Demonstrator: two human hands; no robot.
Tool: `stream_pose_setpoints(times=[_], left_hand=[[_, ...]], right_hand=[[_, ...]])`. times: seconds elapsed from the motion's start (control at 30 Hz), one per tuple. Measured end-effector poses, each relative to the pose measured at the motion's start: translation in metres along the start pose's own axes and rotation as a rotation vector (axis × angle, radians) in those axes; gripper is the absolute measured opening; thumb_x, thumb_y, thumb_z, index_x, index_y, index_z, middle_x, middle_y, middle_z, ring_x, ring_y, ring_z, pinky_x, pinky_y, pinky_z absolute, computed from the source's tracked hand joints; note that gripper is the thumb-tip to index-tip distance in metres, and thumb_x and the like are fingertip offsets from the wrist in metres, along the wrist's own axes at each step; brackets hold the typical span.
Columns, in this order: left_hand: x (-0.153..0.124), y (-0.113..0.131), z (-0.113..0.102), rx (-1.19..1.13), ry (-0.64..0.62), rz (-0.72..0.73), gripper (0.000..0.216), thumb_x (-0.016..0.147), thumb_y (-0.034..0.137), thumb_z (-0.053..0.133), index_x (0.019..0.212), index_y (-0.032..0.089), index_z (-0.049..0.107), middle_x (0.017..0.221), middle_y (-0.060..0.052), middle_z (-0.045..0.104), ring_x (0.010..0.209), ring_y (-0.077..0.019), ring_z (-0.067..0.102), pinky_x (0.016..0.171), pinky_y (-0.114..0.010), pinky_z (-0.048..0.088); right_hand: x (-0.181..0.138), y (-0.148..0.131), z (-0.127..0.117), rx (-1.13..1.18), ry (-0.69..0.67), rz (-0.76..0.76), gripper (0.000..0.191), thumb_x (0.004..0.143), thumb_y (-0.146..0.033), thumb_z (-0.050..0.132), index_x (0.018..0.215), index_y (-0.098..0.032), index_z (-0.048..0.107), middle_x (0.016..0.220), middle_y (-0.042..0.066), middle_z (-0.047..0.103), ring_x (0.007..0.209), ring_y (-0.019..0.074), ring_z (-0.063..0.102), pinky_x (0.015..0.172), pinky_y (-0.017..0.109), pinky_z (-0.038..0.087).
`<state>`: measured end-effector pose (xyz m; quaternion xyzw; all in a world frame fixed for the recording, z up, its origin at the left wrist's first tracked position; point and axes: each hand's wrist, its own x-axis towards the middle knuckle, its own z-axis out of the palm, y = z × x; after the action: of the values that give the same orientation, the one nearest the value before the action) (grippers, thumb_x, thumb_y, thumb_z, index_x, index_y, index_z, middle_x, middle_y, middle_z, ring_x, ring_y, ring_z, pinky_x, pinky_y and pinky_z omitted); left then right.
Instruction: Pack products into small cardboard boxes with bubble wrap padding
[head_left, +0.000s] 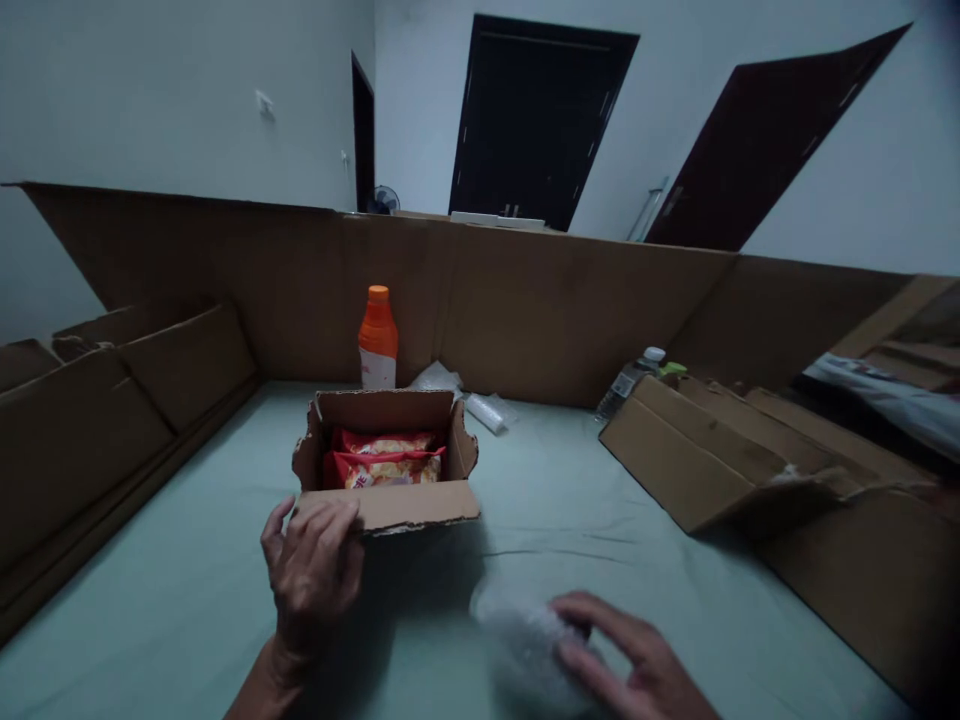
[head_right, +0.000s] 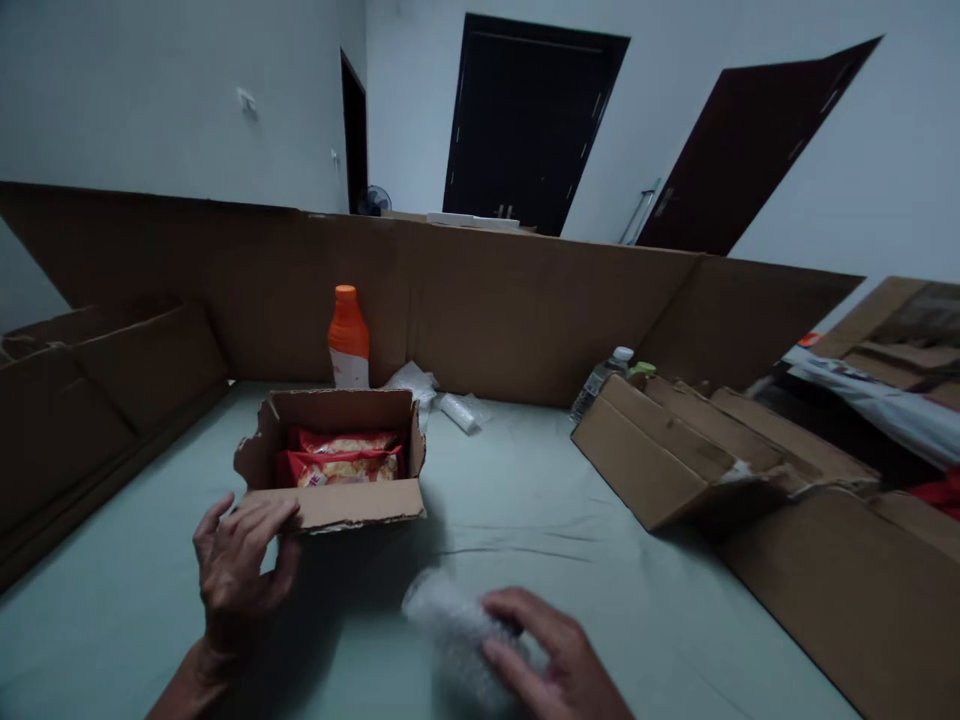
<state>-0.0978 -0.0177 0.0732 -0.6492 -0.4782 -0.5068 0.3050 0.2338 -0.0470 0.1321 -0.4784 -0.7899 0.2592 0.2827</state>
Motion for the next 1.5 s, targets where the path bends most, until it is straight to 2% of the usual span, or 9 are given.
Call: stream_pose_setpoints(times=[0.1, 0.2, 0.37, 0.57, 0.8, 1.03, 1.27, 1.33, 1.5], left_hand=[[-0.003, -0.001, 0.000, -0.021, 0.030, 0.000, 0.028, 0.080, 0.003, 0.067, 0.106, 0.013, 0.066, 0.088, -0.009, 0.075, 0.088, -0.0202, 0.068, 0.109, -0.052, 0.037], [-0.005, -0.004, 0.002, -0.042, 0.037, 0.011, 0.028, 0.080, 0.002, 0.067, 0.106, 0.013, 0.067, 0.087, -0.008, 0.075, 0.089, -0.0195, 0.068, 0.110, -0.050, 0.037], [-0.011, -0.004, 0.001, -0.063, 0.028, -0.023, 0.028, 0.080, 0.003, 0.066, 0.105, 0.016, 0.067, 0.088, -0.007, 0.077, 0.090, -0.0195, 0.069, 0.111, -0.049, 0.036], [-0.013, 0.003, 0.000, -0.137, 0.035, -0.138, 0.032, 0.083, 0.002, 0.061, 0.109, 0.021, 0.067, 0.091, -0.005, 0.078, 0.093, -0.0203, 0.069, 0.109, -0.051, 0.037], [-0.014, -0.002, -0.001, -0.169, 0.028, -0.130, 0.035, 0.081, 0.003, 0.062, 0.111, 0.020, 0.066, 0.094, -0.004, 0.077, 0.098, -0.0210, 0.068, 0.111, -0.049, 0.035], [-0.017, 0.001, -0.005, -0.124, 0.053, -0.196, 0.054, 0.082, 0.007, 0.064, 0.133, 0.021, 0.053, 0.119, -0.012, 0.068, 0.124, -0.0282, 0.056, 0.112, -0.056, 0.033], [-0.018, -0.007, 0.001, -0.246, 0.098, -0.625, 0.077, 0.083, 0.021, 0.066, 0.152, 0.023, 0.031, 0.151, -0.019, 0.041, 0.142, -0.0323, 0.039, 0.115, -0.057, 0.033], [-0.022, -0.017, 0.008, -0.358, 0.048, -0.830, 0.074, 0.085, 0.026, 0.065, 0.151, 0.023, 0.033, 0.152, -0.018, 0.041, 0.142, -0.0324, 0.038, 0.117, -0.057, 0.031], [-0.029, -0.037, 0.021, -0.701, -0.102, -1.161, 0.063, 0.082, 0.040, 0.067, 0.140, 0.025, 0.048, 0.142, -0.013, 0.054, 0.134, -0.0302, 0.050, 0.114, -0.050, 0.037]], right_hand=[[0.040, -0.030, -0.033, -0.095, 0.203, -0.105, 0.020, 0.089, -0.039, 0.065, 0.097, -0.023, 0.074, 0.089, 0.004, 0.076, 0.077, 0.0192, 0.071, 0.067, 0.024, 0.058], [0.087, -0.064, -0.045, -0.176, 0.226, -0.306, 0.018, 0.090, -0.033, 0.064, 0.101, -0.023, 0.072, 0.092, 0.005, 0.076, 0.079, 0.0180, 0.070, 0.069, 0.025, 0.056], [0.168, -0.097, -0.007, -0.298, -0.067, -0.482, 0.023, 0.092, -0.028, 0.059, 0.110, -0.020, 0.071, 0.105, 0.007, 0.075, 0.094, 0.0206, 0.069, 0.084, 0.033, 0.051], [0.218, -0.101, 0.056, -0.848, -0.509, -0.383, 0.015, 0.084, -0.014, 0.061, 0.088, -0.017, 0.075, 0.084, 0.010, 0.076, 0.085, 0.0231, 0.067, 0.075, 0.031, 0.040], [0.224, -0.105, 0.064, -1.016, -0.582, -0.359, 0.019, 0.084, -0.016, 0.059, 0.085, -0.016, 0.078, 0.088, 0.013, 0.077, 0.083, 0.0233, 0.069, 0.067, 0.029, 0.037], [0.225, -0.107, 0.065, -0.800, -0.565, -0.348, 0.019, 0.085, -0.016, 0.060, 0.094, -0.019, 0.077, 0.096, 0.008, 0.078, 0.086, 0.0196, 0.069, 0.068, 0.024, 0.041], [0.149, -0.047, 0.007, -0.142, 0.304, -0.151, 0.025, 0.091, -0.031, 0.051, 0.096, -0.017, 0.071, 0.106, 0.009, 0.073, 0.093, 0.0194, 0.066, 0.078, 0.030, 0.050], [0.127, -0.019, 0.012, -0.069, 0.407, -0.030, 0.029, 0.087, -0.035, 0.054, 0.104, -0.018, 0.069, 0.109, 0.011, 0.071, 0.094, 0.0215, 0.066, 0.077, 0.033, 0.051], [0.129, 0.018, 0.079, 0.095, 0.077, 0.047, 0.067, 0.070, -0.029, 0.067, 0.134, -0.016, 0.054, 0.135, 0.015, 0.060, 0.109, 0.0266, 0.064, 0.078, 0.035, 0.054]])
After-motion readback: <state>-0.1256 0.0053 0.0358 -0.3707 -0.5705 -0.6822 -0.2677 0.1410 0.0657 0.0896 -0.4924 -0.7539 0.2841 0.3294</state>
